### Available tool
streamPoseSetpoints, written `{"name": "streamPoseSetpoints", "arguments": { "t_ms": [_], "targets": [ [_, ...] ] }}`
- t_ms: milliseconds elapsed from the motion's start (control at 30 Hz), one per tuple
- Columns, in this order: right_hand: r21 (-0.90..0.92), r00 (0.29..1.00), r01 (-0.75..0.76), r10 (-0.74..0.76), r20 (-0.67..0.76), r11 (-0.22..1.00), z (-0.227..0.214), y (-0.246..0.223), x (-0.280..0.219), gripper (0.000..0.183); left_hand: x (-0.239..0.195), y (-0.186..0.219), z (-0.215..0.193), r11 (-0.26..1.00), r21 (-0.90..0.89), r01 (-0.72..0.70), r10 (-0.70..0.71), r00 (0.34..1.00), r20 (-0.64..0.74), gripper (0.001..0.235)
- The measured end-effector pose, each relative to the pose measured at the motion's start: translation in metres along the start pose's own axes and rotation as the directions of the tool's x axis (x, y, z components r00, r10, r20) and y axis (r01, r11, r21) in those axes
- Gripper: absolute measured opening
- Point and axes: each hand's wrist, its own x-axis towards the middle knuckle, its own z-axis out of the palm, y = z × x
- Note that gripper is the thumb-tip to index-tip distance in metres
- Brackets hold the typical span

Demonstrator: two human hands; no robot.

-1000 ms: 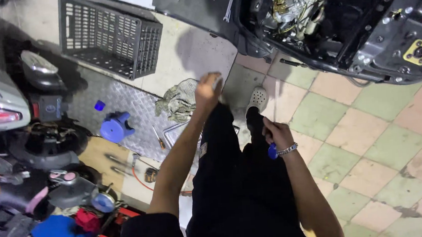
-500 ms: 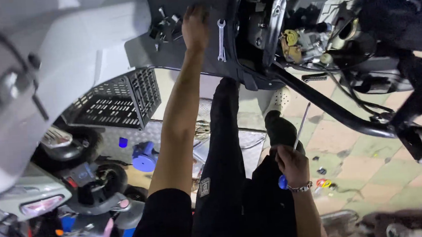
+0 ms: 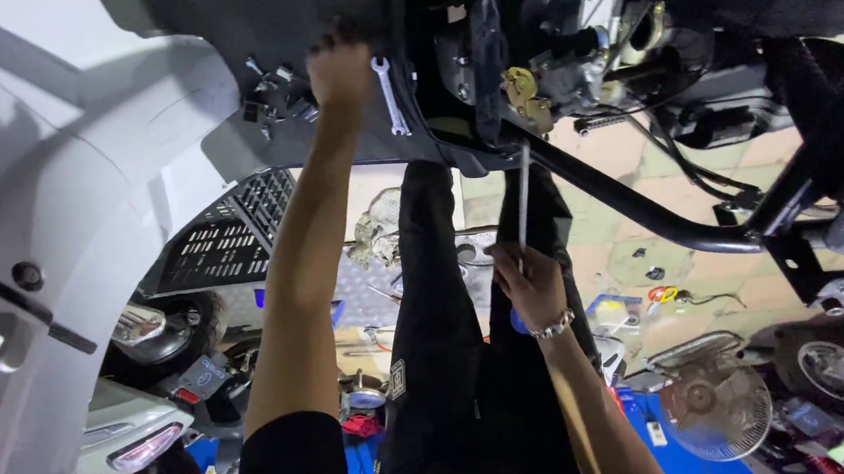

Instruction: Repairing a motorcycle by installing and adjusting the carburetor and connecting hoses

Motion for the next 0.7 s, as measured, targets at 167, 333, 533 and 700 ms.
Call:
{"name": "streamPoseSetpoints", "arguments": {
  "t_ms": [167,333,533,700],
  "targets": [
    [-0.154,0.976,0.207,-0.195,0.095,0.966,-0.012,-0.007,0.03,0.031,0.005,-0.008,-0.126,0.759,-0.388,0.524,-0.376,0.838,0.396,0.017],
    [0.114,0.969,0.214,-0.225,0.101,0.97,-0.029,-0.022,0.028,0.024,-0.062,0.052,-0.29,-0.017,-0.762,0.648,-0.356,0.708,0.61,0.022],
    [0.402,0.95,0.289,-0.311,-0.011,0.869,-0.059,0.01,0.035,0.012,-0.151,0.173,-0.355,-0.479,-0.739,0.473,-0.202,0.761,0.617,0.017],
    [0.474,0.843,0.478,-0.538,-0.01,0.74,-0.097,0.019,0.044,0.013,-0.144,0.205,-0.349,-0.624,-0.765,0.163,-0.219,0.903,0.371,0.009]
  ]
}}
